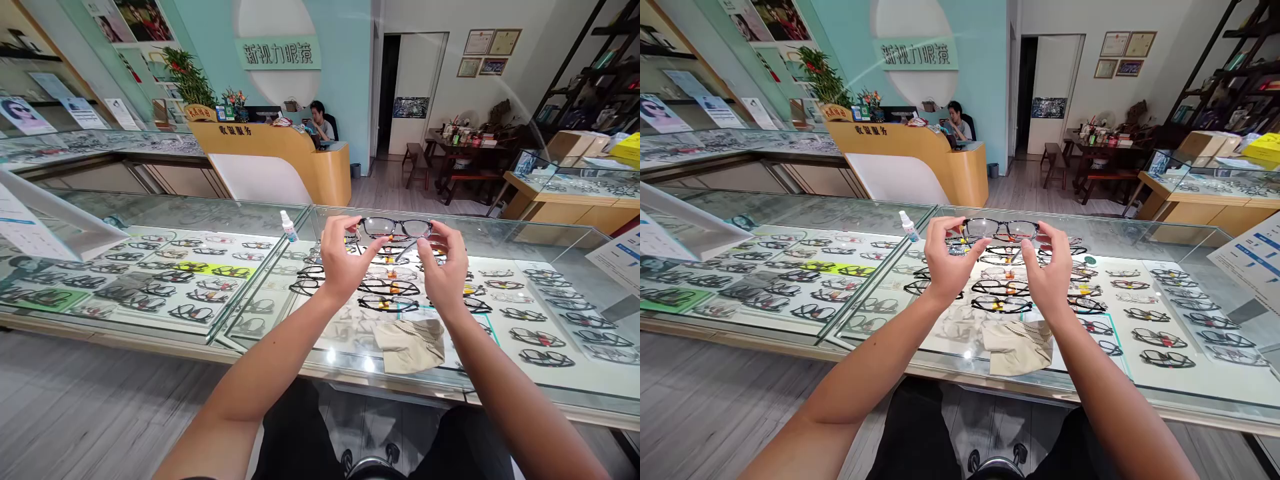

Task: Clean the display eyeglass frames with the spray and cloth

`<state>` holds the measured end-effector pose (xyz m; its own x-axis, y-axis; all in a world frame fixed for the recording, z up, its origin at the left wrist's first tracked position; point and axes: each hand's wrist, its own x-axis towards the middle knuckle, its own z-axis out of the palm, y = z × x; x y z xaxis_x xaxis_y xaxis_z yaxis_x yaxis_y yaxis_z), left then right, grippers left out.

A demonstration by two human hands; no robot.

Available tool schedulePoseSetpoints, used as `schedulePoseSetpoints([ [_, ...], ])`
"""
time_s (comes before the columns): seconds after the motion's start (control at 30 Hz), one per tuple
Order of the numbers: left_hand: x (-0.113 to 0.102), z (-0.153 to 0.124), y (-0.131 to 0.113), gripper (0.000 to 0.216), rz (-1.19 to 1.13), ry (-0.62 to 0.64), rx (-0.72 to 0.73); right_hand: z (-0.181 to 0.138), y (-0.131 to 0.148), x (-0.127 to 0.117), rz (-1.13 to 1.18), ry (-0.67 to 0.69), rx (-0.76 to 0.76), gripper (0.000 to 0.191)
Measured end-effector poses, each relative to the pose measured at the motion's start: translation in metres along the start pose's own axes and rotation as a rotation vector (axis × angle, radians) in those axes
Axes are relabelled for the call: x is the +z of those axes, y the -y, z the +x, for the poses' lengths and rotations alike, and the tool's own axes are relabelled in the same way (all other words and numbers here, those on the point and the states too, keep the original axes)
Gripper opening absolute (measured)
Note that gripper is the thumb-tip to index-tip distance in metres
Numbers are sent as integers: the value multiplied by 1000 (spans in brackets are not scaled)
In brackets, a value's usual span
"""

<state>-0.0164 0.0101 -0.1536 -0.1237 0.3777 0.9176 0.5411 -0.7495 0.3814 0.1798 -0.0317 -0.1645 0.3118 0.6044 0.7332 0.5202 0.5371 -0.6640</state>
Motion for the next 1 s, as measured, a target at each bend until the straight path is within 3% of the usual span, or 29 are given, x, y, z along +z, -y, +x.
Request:
schedulePoseSetpoints([
  [0.77,-4,3,-6,52,77,-17,82,-1,-7,3,-25,52,7,41],
  [1.0,2,2,5,57,-74,128,-137,-1,1,0,-78,-103,-181,44],
])
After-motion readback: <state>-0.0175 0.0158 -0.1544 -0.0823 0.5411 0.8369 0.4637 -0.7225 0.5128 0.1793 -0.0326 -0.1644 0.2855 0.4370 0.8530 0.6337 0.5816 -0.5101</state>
